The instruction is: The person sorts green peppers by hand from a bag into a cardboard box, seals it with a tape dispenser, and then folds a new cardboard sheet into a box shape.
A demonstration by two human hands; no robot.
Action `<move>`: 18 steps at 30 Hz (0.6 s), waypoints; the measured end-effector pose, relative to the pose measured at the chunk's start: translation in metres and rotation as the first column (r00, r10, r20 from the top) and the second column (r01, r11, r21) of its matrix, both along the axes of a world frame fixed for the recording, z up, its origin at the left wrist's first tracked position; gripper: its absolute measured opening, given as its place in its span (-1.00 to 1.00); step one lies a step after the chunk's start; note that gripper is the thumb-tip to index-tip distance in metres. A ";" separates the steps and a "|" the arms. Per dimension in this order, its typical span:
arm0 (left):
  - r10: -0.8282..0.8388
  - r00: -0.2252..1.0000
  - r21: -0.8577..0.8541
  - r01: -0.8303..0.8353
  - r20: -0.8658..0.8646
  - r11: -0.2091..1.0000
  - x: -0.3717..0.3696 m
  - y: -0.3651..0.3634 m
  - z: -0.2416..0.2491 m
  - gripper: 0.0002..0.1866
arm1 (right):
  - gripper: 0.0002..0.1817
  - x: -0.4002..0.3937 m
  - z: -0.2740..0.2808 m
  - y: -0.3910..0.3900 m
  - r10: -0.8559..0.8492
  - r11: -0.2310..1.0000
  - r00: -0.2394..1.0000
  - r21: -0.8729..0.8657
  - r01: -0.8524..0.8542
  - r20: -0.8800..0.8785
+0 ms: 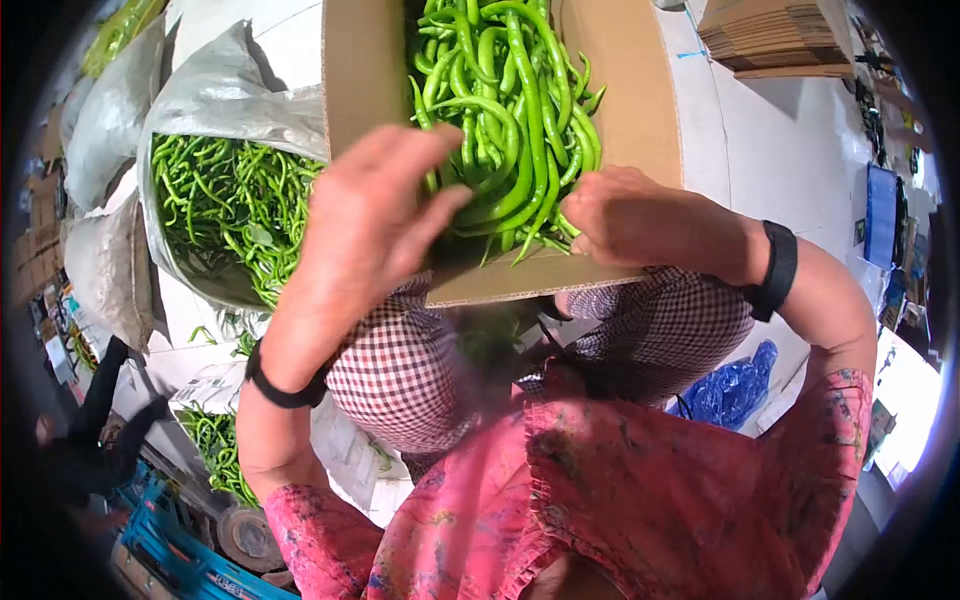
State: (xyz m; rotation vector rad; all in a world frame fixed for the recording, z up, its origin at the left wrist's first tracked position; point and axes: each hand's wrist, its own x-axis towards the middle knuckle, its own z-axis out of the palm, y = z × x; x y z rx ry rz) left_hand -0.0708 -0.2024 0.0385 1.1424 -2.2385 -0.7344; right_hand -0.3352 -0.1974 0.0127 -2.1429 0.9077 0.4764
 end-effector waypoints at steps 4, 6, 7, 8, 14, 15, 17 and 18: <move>-0.330 0.920 0.314 0.256 0.211 0.914 -0.018 0.003 -0.028 -0.55 | -0.70 0.007 -0.015 0.002 -0.070 0.997 0.991 0.028 0.068 0.115; -0.317 0.891 0.301 0.221 0.324 0.928 -0.021 0.005 -0.030 -0.64 | -0.73 0.028 -0.005 -0.003 -0.046 0.988 0.986 0.137 0.069 -0.163; -0.379 0.866 0.313 0.279 0.327 0.908 -0.022 0.007 -0.029 -0.68 | -0.76 0.029 -0.007 -0.002 -0.021 0.997 0.973 0.072 0.038 -0.230; -0.441 0.835 0.320 0.340 0.328 0.884 -0.024 0.008 -0.028 -0.72 | -0.77 0.028 -0.009 -0.001 -0.005 1.000 0.954 0.005 0.007 -0.300; -0.382 0.827 0.260 0.295 0.412 0.919 -0.025 0.015 -0.034 -0.79 | -0.84 0.020 0.010 -0.001 0.199 0.960 0.979 -0.193 -0.204 -0.045; -0.440 0.823 0.300 0.344 0.360 0.890 -0.027 0.016 -0.032 -0.80 | -0.82 0.031 0.034 -0.013 0.129 0.983 0.977 -0.111 -0.149 -0.169; -0.487 0.817 0.327 0.389 0.309 0.861 -0.028 0.011 -0.023 -0.81 | -0.81 0.036 0.052 -0.028 0.068 0.995 0.953 -0.048 -0.086 -0.296; -0.397 0.855 0.310 0.298 0.335 0.903 -0.028 0.005 -0.016 -0.76 | -0.76 0.031 0.055 -0.035 -0.101 0.970 0.984 -0.236 0.064 -0.146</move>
